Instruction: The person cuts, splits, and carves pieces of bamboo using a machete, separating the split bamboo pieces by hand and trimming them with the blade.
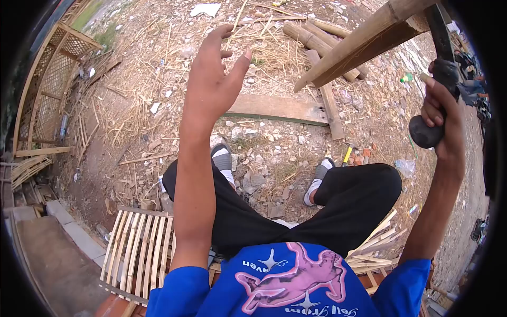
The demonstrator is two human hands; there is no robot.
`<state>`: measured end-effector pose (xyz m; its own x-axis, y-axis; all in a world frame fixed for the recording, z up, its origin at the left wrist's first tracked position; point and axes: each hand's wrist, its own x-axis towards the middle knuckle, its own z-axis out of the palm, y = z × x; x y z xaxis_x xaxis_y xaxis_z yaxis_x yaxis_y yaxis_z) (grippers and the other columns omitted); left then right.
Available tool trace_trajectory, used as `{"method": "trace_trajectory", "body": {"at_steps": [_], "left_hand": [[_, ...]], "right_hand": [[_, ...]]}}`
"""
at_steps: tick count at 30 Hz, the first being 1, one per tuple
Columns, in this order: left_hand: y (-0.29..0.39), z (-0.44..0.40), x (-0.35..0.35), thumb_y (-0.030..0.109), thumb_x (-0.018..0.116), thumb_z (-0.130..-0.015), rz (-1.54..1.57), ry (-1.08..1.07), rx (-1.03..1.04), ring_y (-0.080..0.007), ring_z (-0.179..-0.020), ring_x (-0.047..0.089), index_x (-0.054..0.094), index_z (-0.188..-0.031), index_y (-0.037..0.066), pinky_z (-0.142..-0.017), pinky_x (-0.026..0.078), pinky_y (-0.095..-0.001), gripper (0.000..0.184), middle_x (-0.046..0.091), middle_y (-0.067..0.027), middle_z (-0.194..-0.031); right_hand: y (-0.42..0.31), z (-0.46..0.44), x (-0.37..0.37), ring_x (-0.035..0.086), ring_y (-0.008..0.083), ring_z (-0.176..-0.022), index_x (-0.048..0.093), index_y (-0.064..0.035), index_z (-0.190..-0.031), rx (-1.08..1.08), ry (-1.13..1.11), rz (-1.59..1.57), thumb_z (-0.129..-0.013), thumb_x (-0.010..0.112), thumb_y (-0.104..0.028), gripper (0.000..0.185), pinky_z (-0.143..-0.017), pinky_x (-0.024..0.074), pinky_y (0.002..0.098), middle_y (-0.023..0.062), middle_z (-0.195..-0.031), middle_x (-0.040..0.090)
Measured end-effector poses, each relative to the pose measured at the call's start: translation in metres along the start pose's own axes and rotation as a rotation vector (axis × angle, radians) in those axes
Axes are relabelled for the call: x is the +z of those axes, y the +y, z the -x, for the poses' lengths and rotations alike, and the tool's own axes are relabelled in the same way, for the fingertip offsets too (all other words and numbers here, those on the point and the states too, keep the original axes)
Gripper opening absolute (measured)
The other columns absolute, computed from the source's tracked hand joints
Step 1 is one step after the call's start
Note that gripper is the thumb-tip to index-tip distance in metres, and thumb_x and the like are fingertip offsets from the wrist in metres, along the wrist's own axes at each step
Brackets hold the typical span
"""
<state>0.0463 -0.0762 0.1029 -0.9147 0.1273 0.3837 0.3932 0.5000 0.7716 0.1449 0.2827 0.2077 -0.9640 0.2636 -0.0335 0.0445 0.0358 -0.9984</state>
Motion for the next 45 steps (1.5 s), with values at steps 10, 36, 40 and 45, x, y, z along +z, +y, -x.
{"method": "trace_trajectory", "body": {"at_steps": [10,36,40,45], "left_hand": [[0.006,0.000,0.003,0.022,0.065,-0.094,0.105,0.027,0.047,-0.0269,-0.114,0.061,0.044,-0.140,0.004,-0.091,0.054,-0.0396,0.054,0.056,-0.0157,-0.133],[-0.005,0.004,0.021,0.024,0.065,-0.094,-0.024,-0.067,0.291,-0.0271,-0.107,0.065,0.058,-0.129,0.008,-0.091,0.054,-0.0405,0.039,0.065,-0.0100,-0.123],[0.016,0.010,0.009,0.019,0.068,-0.088,-0.017,-0.101,0.312,-0.0350,-0.103,0.065,0.052,-0.131,0.003,-0.090,0.052,-0.0422,0.048,0.064,-0.0232,-0.115],[0.013,0.011,-0.008,0.017,0.061,-0.090,0.024,-0.133,0.231,-0.0297,-0.104,0.064,0.055,-0.127,0.001,-0.092,0.050,-0.0386,0.041,0.064,-0.0206,-0.115]], "right_hand": [[0.184,-0.029,0.064,0.047,0.0102,-0.046,0.055,-0.0031,-0.092,0.266,0.059,0.185,-0.078,0.066,-0.004,0.018,-0.042,0.0386,0.0282,0.0007,-0.064,0.051],[0.038,-0.008,0.006,0.042,0.0029,-0.050,0.055,-0.0012,-0.097,-0.077,0.108,0.330,-0.084,0.068,-0.008,0.019,-0.045,0.0345,0.0212,-0.0004,-0.072,0.051],[-0.048,-0.008,-0.080,0.036,0.0006,-0.050,0.060,0.0046,-0.118,-0.133,0.001,0.226,-0.094,0.064,-0.022,0.036,-0.045,0.0303,0.0181,-0.0059,-0.071,0.043],[0.056,-0.009,-0.010,0.036,0.0029,-0.046,0.056,-0.0026,-0.104,0.234,0.167,0.077,-0.088,0.065,-0.011,0.020,-0.045,0.0348,0.0212,-0.0058,-0.063,0.041]]}}
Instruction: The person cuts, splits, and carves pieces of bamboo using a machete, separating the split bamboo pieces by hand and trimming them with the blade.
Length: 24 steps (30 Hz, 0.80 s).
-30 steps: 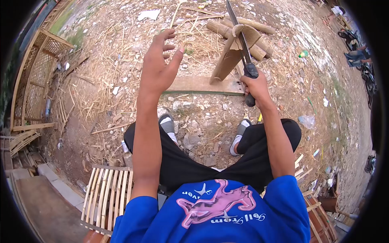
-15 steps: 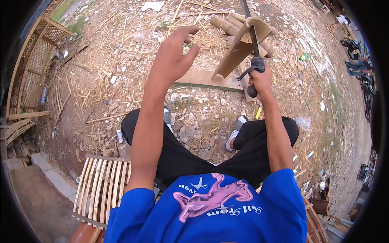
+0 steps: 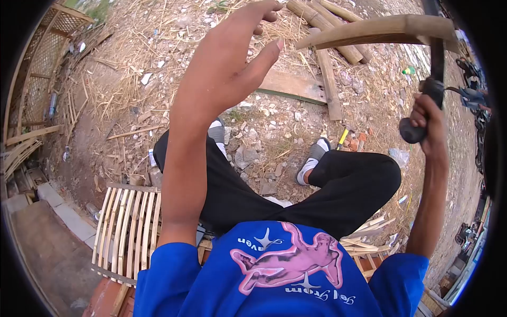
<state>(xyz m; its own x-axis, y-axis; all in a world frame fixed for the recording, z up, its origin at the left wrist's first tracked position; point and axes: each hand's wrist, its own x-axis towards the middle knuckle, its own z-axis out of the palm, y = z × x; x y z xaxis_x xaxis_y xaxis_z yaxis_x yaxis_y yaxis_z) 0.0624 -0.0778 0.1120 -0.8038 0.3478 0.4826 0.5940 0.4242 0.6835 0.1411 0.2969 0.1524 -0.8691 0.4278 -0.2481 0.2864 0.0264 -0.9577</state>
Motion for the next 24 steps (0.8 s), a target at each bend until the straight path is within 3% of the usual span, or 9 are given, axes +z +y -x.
{"method": "trace_trajectory", "body": {"at_steps": [1,2,3,4,9,15,20,21,24], "left_hand": [[0.001,0.004,0.000,0.019,0.063,-0.091,0.022,0.019,0.008,-0.0271,-0.105,0.065,0.054,-0.130,0.004,-0.091,0.052,-0.0379,0.042,0.065,-0.0158,-0.118],[0.004,0.006,0.000,0.020,0.066,-0.093,0.040,0.048,0.025,-0.0245,-0.106,0.066,0.054,-0.133,0.007,-0.090,0.053,-0.0372,0.043,0.066,-0.0110,-0.120],[0.007,0.007,-0.001,0.017,0.066,-0.094,0.111,0.086,-0.012,-0.0221,-0.105,0.065,0.051,-0.135,0.006,-0.090,0.053,-0.0354,0.045,0.066,-0.0114,-0.119],[0.005,-0.001,-0.006,0.016,0.065,-0.094,0.068,0.125,0.008,-0.0216,-0.105,0.065,0.051,-0.135,0.006,-0.090,0.053,-0.0353,0.045,0.066,-0.0112,-0.118],[0.001,0.014,-0.006,0.014,0.064,-0.094,0.039,0.098,0.001,-0.0198,-0.104,0.065,0.053,-0.133,0.007,-0.089,0.053,-0.0353,0.041,0.066,-0.0109,-0.117],[0.012,0.017,-0.001,0.012,0.066,-0.091,0.018,-0.072,-0.049,-0.0208,-0.102,0.065,0.059,-0.127,0.006,-0.090,0.052,-0.0379,0.037,0.068,-0.0102,-0.115],[0.013,0.016,0.003,0.010,0.067,-0.089,-0.041,-0.089,-0.103,-0.0243,-0.097,0.066,0.060,-0.125,0.004,-0.086,0.051,-0.0380,0.036,0.068,-0.0128,-0.112],[0.014,0.016,0.005,0.009,0.067,-0.088,-0.036,-0.097,-0.087,-0.0273,-0.094,0.065,0.060,-0.123,0.003,-0.082,0.051,-0.0382,0.036,0.068,-0.0148,-0.109],[0.021,0.013,0.007,0.008,0.066,-0.089,-0.075,-0.167,-0.092,-0.0244,-0.099,0.066,0.059,-0.124,0.003,-0.087,0.051,-0.0382,0.036,0.068,-0.0132,-0.112]], "right_hand": [[0.065,-0.019,0.019,0.040,0.0052,-0.046,0.055,-0.0041,-0.095,0.186,-0.109,0.103,-0.085,0.066,-0.008,0.015,-0.045,0.0361,0.0232,-0.0040,-0.064,0.045],[0.147,-0.046,0.032,0.046,0.0083,-0.048,0.057,-0.0032,-0.091,0.430,-0.227,0.414,-0.080,0.066,-0.006,0.015,-0.046,0.0385,0.0267,-0.0008,-0.067,0.052],[0.195,-0.023,0.041,0.050,0.0117,-0.050,0.057,-0.0028,-0.086,0.245,-0.207,0.492,-0.076,0.066,-0.006,0.014,-0.047,0.0410,0.0296,0.0016,-0.070,0.057],[0.185,0.001,0.058,0.050,0.0129,-0.050,0.057,-0.0022,-0.085,0.149,-0.179,0.494,-0.075,0.066,-0.005,0.014,-0.047,0.0419,0.0306,0.0019,-0.071,0.057],[0.133,-0.016,0.061,0.045,0.0064,-0.049,0.053,-0.0043,-0.090,0.264,-0.159,0.146,-0.079,0.061,0.000,0.014,-0.044,0.0381,0.0236,-0.0008,-0.067,0.049],[0.063,-0.014,0.041,0.047,0.0051,-0.051,0.051,-0.0054,-0.096,0.184,-0.269,0.216,-0.084,0.073,-0.010,0.026,-0.044,0.0397,0.0228,-0.0020,-0.070,0.050],[0.095,-0.059,0.050,0.049,0.0076,-0.054,0.049,-0.0040,-0.100,0.190,-0.250,0.189,-0.083,0.074,-0.011,0.031,-0.047,0.0436,0.0246,0.0002,-0.072,0.052],[0.102,-0.069,0.056,0.047,0.0058,-0.052,0.047,-0.0038,-0.103,0.175,-0.236,0.196,-0.083,0.073,-0.007,0.033,-0.044,0.0417,0.0233,0.0000,-0.073,0.051],[0.105,-0.079,0.073,0.049,0.0098,-0.053,0.046,-0.0023,-0.118,0.145,-0.206,0.187,-0.080,0.073,-0.006,0.047,-0.046,0.0442,0.0278,0.0032,-0.077,0.054]]}}
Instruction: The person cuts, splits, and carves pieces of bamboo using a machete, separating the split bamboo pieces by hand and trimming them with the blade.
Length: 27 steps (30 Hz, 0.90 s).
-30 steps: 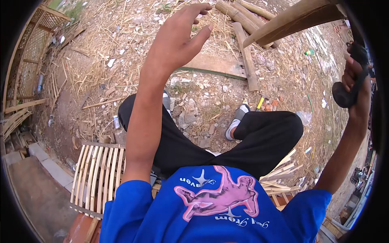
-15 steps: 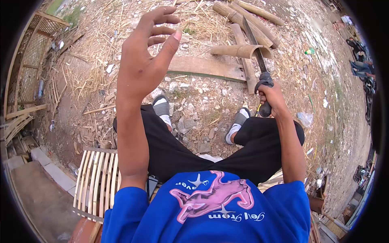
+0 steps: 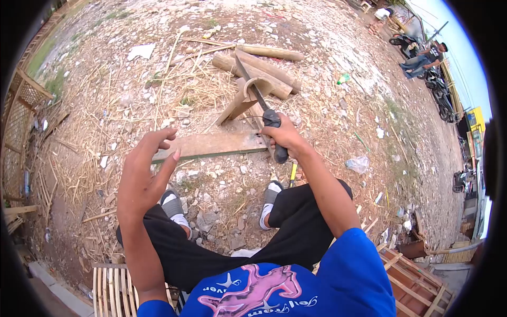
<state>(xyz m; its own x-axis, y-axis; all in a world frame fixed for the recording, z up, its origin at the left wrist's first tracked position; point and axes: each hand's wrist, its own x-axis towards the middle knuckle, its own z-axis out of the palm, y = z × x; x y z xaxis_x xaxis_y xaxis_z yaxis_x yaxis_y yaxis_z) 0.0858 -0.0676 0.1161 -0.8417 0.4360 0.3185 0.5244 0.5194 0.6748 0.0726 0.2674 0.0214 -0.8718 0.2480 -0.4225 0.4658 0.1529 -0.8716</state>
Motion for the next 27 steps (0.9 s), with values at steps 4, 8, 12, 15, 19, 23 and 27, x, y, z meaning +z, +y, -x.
{"method": "trace_trajectory", "body": {"at_steps": [4,8,12,15,19,23,27], "left_hand": [[0.008,-0.006,0.008,0.007,0.066,-0.088,0.028,-0.043,0.007,-0.0259,-0.097,0.066,0.059,-0.122,0.001,-0.087,0.051,-0.0385,0.035,0.067,-0.0142,-0.108],[0.007,-0.008,0.013,0.005,0.067,-0.087,0.012,-0.079,0.020,-0.0265,-0.095,0.066,0.060,-0.121,0.001,-0.086,0.051,-0.0385,0.035,0.067,-0.0147,-0.107],[0.002,-0.006,0.020,0.006,0.067,-0.086,0.011,-0.095,0.014,-0.0292,-0.091,0.064,0.059,-0.118,0.001,-0.083,0.050,-0.0395,0.034,0.066,-0.0152,-0.106],[-0.002,-0.002,0.023,0.006,0.068,-0.085,-0.004,-0.127,-0.002,-0.0304,-0.091,0.064,0.059,-0.117,0.001,-0.081,0.050,-0.0400,0.033,0.066,-0.0156,-0.103],[-0.003,-0.005,0.023,0.004,0.068,-0.085,-0.010,-0.159,0.003,-0.0266,-0.092,0.066,0.059,-0.120,0.003,-0.084,0.052,-0.0373,0.036,0.067,-0.0132,-0.107],[-0.003,-0.005,0.026,0.004,0.068,-0.085,-0.017,-0.167,0.021,-0.0262,-0.092,0.066,0.059,-0.120,0.001,-0.084,0.052,-0.0375,0.036,0.067,-0.0141,-0.107],[-0.003,-0.005,0.027,0.008,0.068,-0.086,0.024,-0.159,0.020,-0.0297,-0.091,0.066,0.060,-0.119,0.003,-0.081,0.051,-0.0390,0.034,0.067,-0.0155,-0.105]], "right_hand": [[-0.023,-0.033,0.015,0.052,0.0118,-0.054,0.047,-0.0011,-0.115,-0.054,-0.002,-0.034,-0.079,0.071,-0.007,0.043,-0.046,0.0445,0.0292,0.0052,-0.076,0.055],[-0.010,-0.087,0.027,0.052,0.0135,-0.052,0.048,-0.0010,-0.113,-0.151,0.044,-0.017,-0.075,0.070,-0.008,0.044,-0.045,0.0439,0.0307,0.0054,-0.073,0.055],[0.018,-0.111,0.048,0.057,0.0180,-0.056,0.054,-0.0020,-0.110,-0.224,0.229,-0.014,-0.071,0.071,-0.011,0.043,-0.048,0.0465,0.0331,0.0092,-0.078,0.059],[0.021,-0.117,0.047,0.067,0.0284,-0.077,0.058,-0.0032,-0.117,-0.120,0.212,-0.027,-0.069,0.072,-0.016,0.052,-0.067,0.0534,0.0382,0.0175,-0.095,0.067],[0.024,-0.127,0.037,0.067,0.0353,-0.088,0.057,-0.0034,-0.115,-0.280,0.336,0.080,-0.070,0.073,-0.017,0.049,-0.077,0.0530,0.0427,0.0203,-0.097,0.068],[0.021,-0.138,0.025,0.065,0.0385,-0.097,0.056,-0.0042,-0.113,-0.350,0.465,0.343,-0.071,0.074,-0.020,0.049,-0.084,0.0509,0.0444,0.0211,-0.101,0.068],[0.016,-0.148,0.012,0.065,0.0382,-0.103,0.061,-0.0053,-0.117,-0.333,0.446,0.349,-0.068,0.077,-0.024,0.055,-0.089,0.0503,0.0434,0.0213,-0.106,0.068]]}}
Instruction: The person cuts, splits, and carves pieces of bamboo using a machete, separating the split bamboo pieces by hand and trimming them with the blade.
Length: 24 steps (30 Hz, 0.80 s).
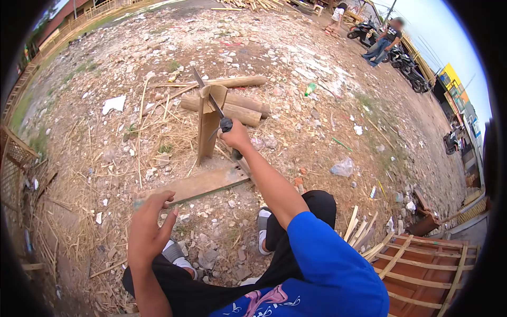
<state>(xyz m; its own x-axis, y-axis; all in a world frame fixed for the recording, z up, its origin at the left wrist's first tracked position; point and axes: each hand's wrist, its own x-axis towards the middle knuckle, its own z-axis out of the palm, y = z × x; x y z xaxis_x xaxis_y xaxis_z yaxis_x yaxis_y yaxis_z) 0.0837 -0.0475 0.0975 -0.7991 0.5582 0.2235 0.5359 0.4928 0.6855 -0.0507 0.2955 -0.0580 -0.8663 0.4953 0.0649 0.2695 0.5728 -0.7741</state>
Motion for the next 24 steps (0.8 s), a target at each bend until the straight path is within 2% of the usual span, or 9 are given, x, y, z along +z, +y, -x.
{"method": "trace_trajectory", "body": {"at_steps": [5,8,11,13,19,21,22,23,24], "left_hand": [[-0.004,0.010,-0.003,0.011,0.068,-0.088,-0.008,-0.016,-0.018,-0.0300,-0.093,0.066,0.060,-0.119,0.003,-0.082,0.051,-0.0397,0.034,0.067,-0.0152,-0.106],[-0.006,0.012,-0.005,0.011,0.069,-0.087,-0.059,0.013,-0.014,-0.0280,-0.092,0.067,0.059,-0.120,0.002,-0.084,0.051,-0.0389,0.036,0.068,-0.0146,-0.105],[-0.008,0.016,-0.002,0.013,0.068,-0.088,-0.111,-0.006,0.002,-0.0295,-0.094,0.067,0.060,-0.120,0.004,-0.084,0.051,-0.0394,0.035,0.068,-0.0141,-0.107],[-0.007,0.019,-0.001,0.015,0.068,-0.089,-0.114,-0.039,-0.017,-0.0312,-0.096,0.066,0.060,-0.120,0.005,-0.084,0.052,-0.0402,0.034,0.067,-0.0142,-0.107],[-0.003,0.019,0.009,0.018,0.067,-0.090,-0.146,-0.106,-0.003,-0.0359,-0.098,0.065,0.060,-0.119,0.006,-0.084,0.052,-0.0429,0.032,0.066,-0.0154,-0.109],[0.000,0.017,0.011,0.017,0.066,-0.090,-0.143,-0.138,0.016,-0.0357,-0.099,0.064,0.059,-0.119,0.006,-0.084,0.051,-0.0427,0.032,0.066,-0.0156,-0.108],[0.002,0.018,0.012,0.017,0.066,-0.090,-0.132,-0.146,0.014,-0.0356,-0.099,0.064,0.059,-0.119,0.006,-0.084,0.051,-0.0428,0.032,0.066,-0.0156,-0.108],[0.003,0.016,0.014,0.017,0.066,-0.090,-0.124,-0.152,0.014,-0.0355,-0.100,0.064,0.059,-0.119,0.006,-0.084,0.051,-0.0428,0.032,0.066,-0.0156,-0.108],[0.003,0.016,0.015,0.017,0.066,-0.090,-0.121,-0.148,0.022,-0.0351,-0.101,0.064,0.059,-0.119,0.006,-0.084,0.050,-0.0425,0.033,0.066,-0.0154,-0.108]], "right_hand": [[-0.013,-0.003,-0.001,0.067,0.0352,-0.097,0.063,-0.0024,-0.111,0.010,0.031,0.011,-0.064,0.088,-0.038,0.064,-0.087,0.0504,0.0407,0.0199,-0.102,0.069],[-0.016,-0.006,-0.001,0.067,0.0309,-0.085,0.062,-0.0022,-0.101,-0.051,-0.016,0.042,-0.069,0.077,-0.020,0.040,-0.074,0.0511,0.0401,0.0165,-0.091,0.068],[0.002,-0.025,0.006,0.067,0.0220,-0.062,0.062,-0.0025,-0.099,-0.087,-0.034,0.106,-0.068,0.074,-0.017,0.037,-0.062,0.0530,0.0369,0.0111,-0.074,0.067],[-0.009,-0.021,-0.006,0.068,0.0236,-0.067,0.063,-0.0036,-0.099,-0.037,-0.148,0.127,-0.068,0.074,-0.022,0.038,-0.064,0.0530,0.0381,0.0121,-0.076,0.068],[-0.010,-0.011,0.000,0.064,0.0296,-0.073,0.064,-0.0002,-0.086,-0.094,-0.014,0.089,-0.063,0.085,-0.041,0.051,-0.070,0.0499,0.0410,0.0159,-0.075,0.065],[-0.014,-0.006,-0.004,0.065,0.0342,-0.080,0.065,-0.0002,-0.088,-0.150,0.042,0.118,-0.068,0.083,-0.034,0.043,-0.074,0.0496,0.0430,0.0189,-0.082,0.067],[-0.017,-0.006,-0.016,0.065,0.0415,-0.100,0.068,-0.0006,-0.099,-0.102,-0.093,0.087,-0.071,0.073,-0.024,0.037,-0.086,0.0501,0.0467,0.0256,-0.102,0.068],[-0.011,-0.004,-0.016,0.066,0.0346,-0.082,0.066,-0.0010,-0.091,-0.169,0.002,0.121,-0.071,0.077,-0.027,0.034,-0.075,0.0498,0.0424,0.0193,-0.087,0.068],[-0.020,0.002,-0.029,0.066,0.0341,-0.082,0.066,-0.0010,-0.092,-0.201,-0.018,0.139,-0.072,0.076,-0.026,0.034,-0.075,0.0500,0.0420,0.0190,-0.087,0.068]]}}
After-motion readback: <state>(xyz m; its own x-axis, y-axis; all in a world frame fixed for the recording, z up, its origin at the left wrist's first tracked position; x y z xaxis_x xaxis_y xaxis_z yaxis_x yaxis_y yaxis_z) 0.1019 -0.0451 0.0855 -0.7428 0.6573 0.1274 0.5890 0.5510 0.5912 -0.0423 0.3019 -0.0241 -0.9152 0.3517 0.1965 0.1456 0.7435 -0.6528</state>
